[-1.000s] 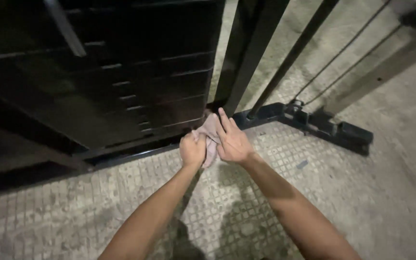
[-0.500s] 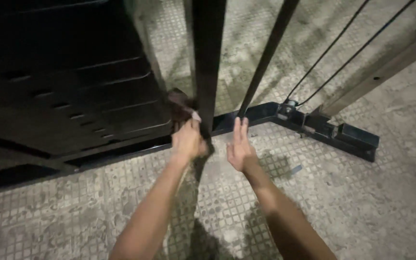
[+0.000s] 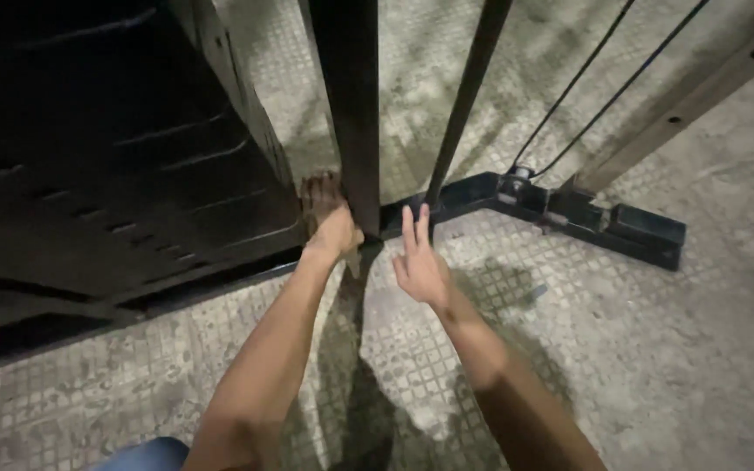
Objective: The recorder uses a cloth to wipe down the base and frame of a gym cable machine.
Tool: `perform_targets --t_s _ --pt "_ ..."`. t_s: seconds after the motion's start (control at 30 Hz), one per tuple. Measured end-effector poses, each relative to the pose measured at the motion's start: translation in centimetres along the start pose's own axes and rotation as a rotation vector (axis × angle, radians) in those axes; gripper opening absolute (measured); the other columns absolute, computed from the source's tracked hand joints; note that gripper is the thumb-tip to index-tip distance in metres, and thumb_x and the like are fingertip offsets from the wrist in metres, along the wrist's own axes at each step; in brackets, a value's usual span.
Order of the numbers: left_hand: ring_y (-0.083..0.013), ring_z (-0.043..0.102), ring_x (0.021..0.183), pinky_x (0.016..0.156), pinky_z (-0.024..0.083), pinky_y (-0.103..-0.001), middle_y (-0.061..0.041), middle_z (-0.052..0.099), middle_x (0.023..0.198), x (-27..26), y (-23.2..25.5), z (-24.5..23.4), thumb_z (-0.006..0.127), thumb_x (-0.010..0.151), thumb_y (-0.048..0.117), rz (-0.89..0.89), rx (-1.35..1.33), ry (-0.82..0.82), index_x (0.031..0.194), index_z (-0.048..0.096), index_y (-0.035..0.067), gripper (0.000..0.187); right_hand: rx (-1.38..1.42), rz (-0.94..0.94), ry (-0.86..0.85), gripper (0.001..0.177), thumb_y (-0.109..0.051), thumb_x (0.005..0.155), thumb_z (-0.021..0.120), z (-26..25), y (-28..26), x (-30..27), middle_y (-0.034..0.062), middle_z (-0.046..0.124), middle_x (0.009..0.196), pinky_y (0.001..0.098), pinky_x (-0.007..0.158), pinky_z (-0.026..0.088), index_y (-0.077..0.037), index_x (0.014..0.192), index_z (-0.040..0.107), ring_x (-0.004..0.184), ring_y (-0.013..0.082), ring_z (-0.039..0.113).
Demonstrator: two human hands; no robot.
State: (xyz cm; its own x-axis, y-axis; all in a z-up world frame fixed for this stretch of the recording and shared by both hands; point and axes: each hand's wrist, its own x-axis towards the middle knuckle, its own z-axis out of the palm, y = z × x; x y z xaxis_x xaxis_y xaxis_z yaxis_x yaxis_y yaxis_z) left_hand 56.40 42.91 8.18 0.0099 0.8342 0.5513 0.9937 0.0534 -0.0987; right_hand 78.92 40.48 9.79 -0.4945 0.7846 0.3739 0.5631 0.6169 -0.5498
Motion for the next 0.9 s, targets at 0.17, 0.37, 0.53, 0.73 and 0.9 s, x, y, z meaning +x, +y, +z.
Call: perform_targets --t_s 0.17,0.37,0.53,0.73,0.9 --pt "-0.0390 0.052 0.141 0.117 0.042 -0.053 -0.019 0.048 0.158 -1.6 0.1 -8.6 0.063 0.084 0.021 -0.293 -0.478 -0.715 0.168 0.023 0.004 0.095 0.015 0.300 -0.318 0.090 -0.024 0.094 0.058 -1.1 -3.9 1.8 0.0351 -0.003 0.168 0.0574 0.079 0.055 -0.013 0.163 0.000 0.097 0.0597 0.062" --pt "-0.0460 0.049 0.120 0.095 0.041 -0.054 -0.031 0.030 0.143 -2.4 -0.6 3.0 0.066 0.047 0.033 -0.038 -0.196 0.105 0.140 0.019 -0.005 0.111 0.118 0.131 -0.124 0.092 -0.026 0.098 0.058 -0.4 -4.1 0.0 0.0431 -0.004 0.164 0.0595 0.092 0.052 -0.006 0.164 -0.003 0.117 0.0641 0.052" --pt "-0.0358 0.067 0.121 0.097 0.056 -0.045 -0.022 0.046 0.153 -5.6 0.5 -8.9 0.066 0.087 0.010 -0.148 -0.526 -0.154 0.138 0.054 0.008 0.053 0.124 -0.005 0.011 0.104 -0.026 0.093 0.068 -1.1 -3.2 -0.3 0.0498 -0.002 0.155 0.0582 0.108 0.042 0.000 0.162 -0.005 0.139 0.0702 0.026" --pt "-0.0391 0.073 0.109 0.094 0.057 -0.045 -0.028 0.068 0.126 -4.5 5.9 -13.2 0.060 0.105 0.024 -0.617 -1.262 -0.037 0.129 0.064 0.001 0.034 0.206 0.037 -0.014 0.111 -0.026 0.084 0.073 -0.5 -2.0 -0.8 0.0434 0.007 0.162 0.0537 0.123 0.023 0.004 0.159 -0.003 0.152 0.0615 0.008" --pt "-0.0492 0.062 0.115 0.099 0.050 -0.053 -0.034 0.061 0.126 -2.2 4.9 -9.8 0.069 0.089 0.039 -0.312 -0.547 0.014 0.137 0.048 -0.010 0.072 0.222 -0.060 -0.006 0.116 -0.018 0.081 0.080 0.0 -2.2 -1.2 0.0447 0.009 0.156 0.0536 0.117 0.020 0.010 0.153 -0.006 0.145 0.0624 0.009"
